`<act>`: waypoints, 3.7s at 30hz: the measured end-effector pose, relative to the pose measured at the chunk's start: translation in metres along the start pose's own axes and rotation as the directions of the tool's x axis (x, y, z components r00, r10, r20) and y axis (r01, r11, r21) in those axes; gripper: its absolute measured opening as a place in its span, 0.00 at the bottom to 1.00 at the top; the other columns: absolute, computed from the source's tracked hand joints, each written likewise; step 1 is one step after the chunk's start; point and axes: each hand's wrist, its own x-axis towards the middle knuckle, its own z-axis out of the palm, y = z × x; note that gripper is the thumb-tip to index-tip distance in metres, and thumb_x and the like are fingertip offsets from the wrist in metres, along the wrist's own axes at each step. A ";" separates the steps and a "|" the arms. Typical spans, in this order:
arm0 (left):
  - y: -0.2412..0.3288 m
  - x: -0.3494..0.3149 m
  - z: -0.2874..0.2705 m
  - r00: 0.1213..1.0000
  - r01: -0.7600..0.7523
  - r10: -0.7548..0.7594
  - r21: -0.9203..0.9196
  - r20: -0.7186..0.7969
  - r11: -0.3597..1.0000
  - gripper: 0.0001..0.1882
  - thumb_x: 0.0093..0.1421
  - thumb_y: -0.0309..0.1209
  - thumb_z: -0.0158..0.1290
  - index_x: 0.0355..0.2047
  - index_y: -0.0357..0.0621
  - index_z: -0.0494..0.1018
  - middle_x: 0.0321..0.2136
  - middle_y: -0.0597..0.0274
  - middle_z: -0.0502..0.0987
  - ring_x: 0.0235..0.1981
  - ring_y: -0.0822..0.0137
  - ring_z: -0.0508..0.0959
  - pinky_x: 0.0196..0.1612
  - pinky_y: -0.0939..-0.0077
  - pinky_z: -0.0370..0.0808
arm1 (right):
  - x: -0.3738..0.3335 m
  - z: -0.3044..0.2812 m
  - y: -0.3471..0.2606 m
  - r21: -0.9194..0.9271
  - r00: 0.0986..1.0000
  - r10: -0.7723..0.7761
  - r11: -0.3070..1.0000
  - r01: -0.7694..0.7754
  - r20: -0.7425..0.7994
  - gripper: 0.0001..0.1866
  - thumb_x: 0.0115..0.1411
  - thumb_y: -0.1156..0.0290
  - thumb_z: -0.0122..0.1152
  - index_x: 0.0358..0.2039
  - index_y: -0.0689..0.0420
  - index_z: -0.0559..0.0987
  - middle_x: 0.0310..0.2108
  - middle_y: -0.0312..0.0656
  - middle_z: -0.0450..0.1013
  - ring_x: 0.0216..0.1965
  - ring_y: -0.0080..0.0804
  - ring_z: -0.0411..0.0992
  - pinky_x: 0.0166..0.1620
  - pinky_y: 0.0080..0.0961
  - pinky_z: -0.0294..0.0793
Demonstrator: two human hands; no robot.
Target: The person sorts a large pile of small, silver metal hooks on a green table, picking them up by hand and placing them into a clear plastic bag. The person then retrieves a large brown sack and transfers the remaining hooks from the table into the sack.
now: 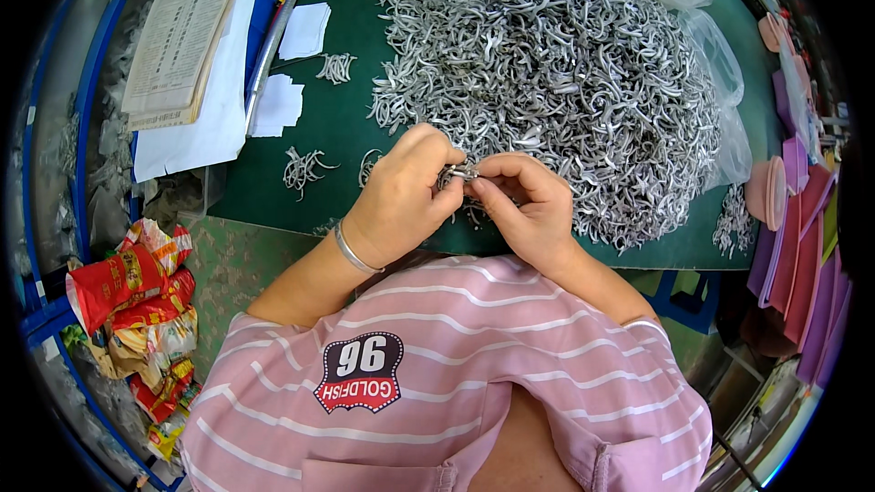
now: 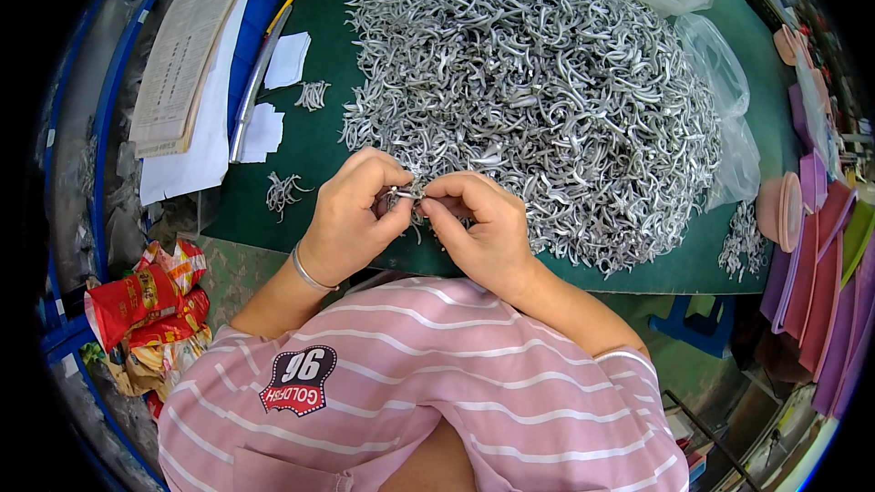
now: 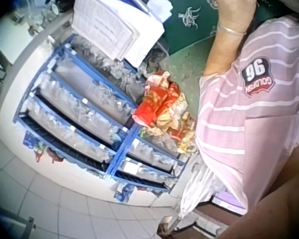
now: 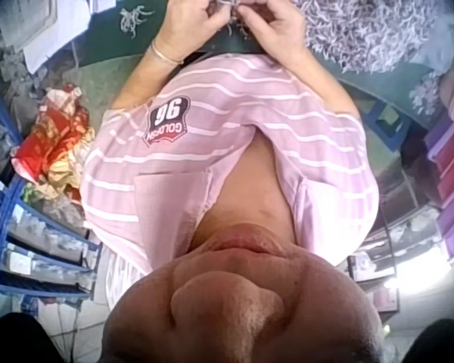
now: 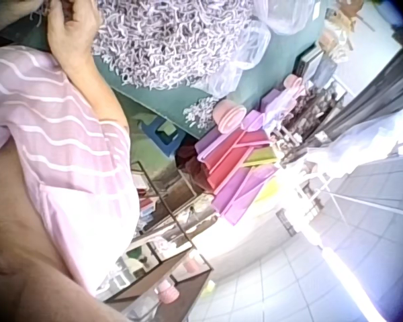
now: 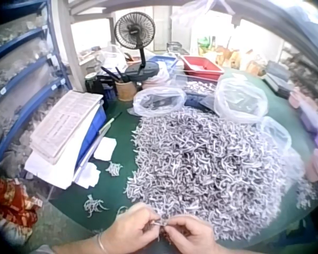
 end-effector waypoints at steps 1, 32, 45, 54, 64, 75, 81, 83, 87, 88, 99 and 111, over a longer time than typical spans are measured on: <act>0.000 0.000 0.000 1.000 -0.013 0.013 0.007 -0.004 1.000 0.11 0.46 0.19 0.56 0.32 0.37 0.70 0.28 0.55 0.70 0.25 0.58 0.73 0.26 0.70 0.72 | 0.000 0.000 0.000 0.007 1.000 -0.005 1.000 0.005 -0.003 0.06 0.53 0.83 0.60 0.33 0.65 0.77 0.30 0.41 0.74 0.29 0.23 0.76 0.32 0.17 0.76; -0.059 -0.062 -0.083 0.830 0.558 -0.432 0.553 -0.354 0.619 0.21 0.49 0.37 0.61 0.42 0.42 0.70 0.34 0.50 0.71 0.33 0.49 0.76 0.34 0.60 0.74 | 0.004 -0.011 -0.017 -0.317 0.970 -0.243 0.919 0.232 0.007 0.08 0.51 0.86 0.58 0.32 0.65 0.78 0.34 0.47 0.74 0.34 0.35 0.73 0.38 0.24 0.72; -0.062 -0.010 -0.030 0.965 0.210 -0.172 0.189 -0.197 0.959 0.17 0.50 0.26 0.57 0.42 0.38 0.72 0.31 0.53 0.75 0.26 0.65 0.77 0.30 0.72 0.75 | -0.002 -0.017 -0.018 -0.316 0.975 -0.222 0.926 0.205 -0.018 0.08 0.51 0.86 0.58 0.32 0.65 0.78 0.33 0.47 0.75 0.34 0.35 0.74 0.38 0.23 0.72; -0.075 0.048 -0.051 0.902 0.376 -0.159 0.549 -0.401 0.746 0.19 0.54 0.37 0.59 0.42 0.38 0.72 0.35 0.46 0.72 0.36 0.46 0.75 0.38 0.58 0.74 | -0.005 -0.026 -0.019 -0.315 0.969 -0.234 0.928 0.199 -0.078 0.07 0.51 0.86 0.58 0.32 0.64 0.78 0.33 0.46 0.74 0.33 0.33 0.73 0.36 0.23 0.72; -0.106 0.068 -0.060 0.962 0.259 -0.245 0.703 -0.123 0.663 0.14 0.45 0.22 0.53 0.35 0.35 0.67 0.31 0.33 0.71 0.30 0.36 0.75 0.35 0.51 0.76 | -0.002 -0.031 -0.022 -0.358 0.955 -0.298 0.893 0.274 -0.010 0.08 0.51 0.85 0.58 0.33 0.63 0.78 0.34 0.46 0.74 0.33 0.33 0.74 0.34 0.22 0.72; -0.029 0.082 -0.034 0.926 0.376 -0.360 -0.227 0.111 0.898 0.16 0.52 0.21 0.53 0.43 0.37 0.69 0.32 0.60 0.73 0.30 0.74 0.77 0.30 0.81 0.73 | -0.003 -0.066 -0.043 -0.381 0.904 -0.408 0.862 0.335 -0.129 0.09 0.51 0.84 0.59 0.34 0.62 0.78 0.33 0.45 0.74 0.32 0.33 0.74 0.34 0.23 0.74; 0.006 0.092 -0.020 0.998 -0.054 0.054 0.017 0.044 0.998 0.15 0.54 0.23 0.57 0.43 0.35 0.74 0.38 0.57 0.78 0.37 0.70 0.78 0.41 0.79 0.75 | 0.052 -0.147 -0.088 -0.746 0.722 -0.689 0.514 0.424 -0.065 0.09 0.48 0.85 0.58 0.32 0.63 0.77 0.31 0.47 0.75 0.33 0.41 0.74 0.36 0.31 0.74; 0.011 0.092 -0.017 1.000 -0.025 0.025 -0.028 0.018 0.999 0.11 0.55 0.23 0.56 0.40 0.35 0.75 0.33 0.58 0.79 0.33 0.71 0.79 0.39 0.80 0.75 | 0.094 -0.186 -0.097 -0.806 0.729 -0.681 0.469 0.362 -0.069 0.11 0.47 0.84 0.57 0.33 0.61 0.77 0.31 0.47 0.74 0.33 0.45 0.73 0.38 0.33 0.73; 0.015 0.087 -0.011 0.998 -0.057 0.056 -0.040 -0.031 0.998 0.06 0.54 0.23 0.56 0.33 0.35 0.77 0.29 0.57 0.78 0.27 0.71 0.78 0.32 0.81 0.74 | 0.183 -0.249 -0.073 -0.946 0.888 -0.459 0.273 0.174 0.032 0.14 0.47 0.81 0.56 0.36 0.58 0.78 0.38 0.46 0.74 0.45 0.46 0.71 0.51 0.40 0.69; 0.016 0.085 -0.011 0.999 -0.045 0.043 -0.062 -0.030 0.997 0.06 0.54 0.22 0.56 0.33 0.35 0.77 0.29 0.58 0.78 0.27 0.72 0.78 0.32 0.81 0.74 | 0.195 -0.258 -0.057 -0.974 0.899 -0.429 0.152 0.168 0.088 0.14 0.47 0.80 0.56 0.37 0.56 0.78 0.38 0.46 0.74 0.46 0.45 0.71 0.53 0.42 0.66; -0.003 0.077 -0.024 0.988 0.124 -0.145 -0.303 -0.050 0.945 0.07 0.59 0.21 0.53 0.37 0.34 0.74 0.31 0.60 0.78 0.30 0.74 0.78 0.34 0.83 0.74 | 0.263 -0.270 -0.114 -0.987 0.756 -0.654 0.108 0.123 0.023 0.07 0.54 0.66 0.56 0.25 0.55 0.77 0.25 0.44 0.76 0.32 0.45 0.75 0.41 0.38 0.72; 0.048 0.128 0.010 0.927 -0.359 0.125 -0.741 -0.354 0.567 0.40 0.59 0.32 0.56 0.64 0.42 0.43 0.54 0.42 0.62 0.45 0.53 0.76 0.40 0.75 0.78 | 0.164 -0.185 -0.250 -0.843 0.770 -0.636 0.443 0.306 -0.055 0.08 0.51 0.70 0.61 0.25 0.58 0.71 0.22 0.47 0.70 0.29 0.49 0.69 0.36 0.39 0.67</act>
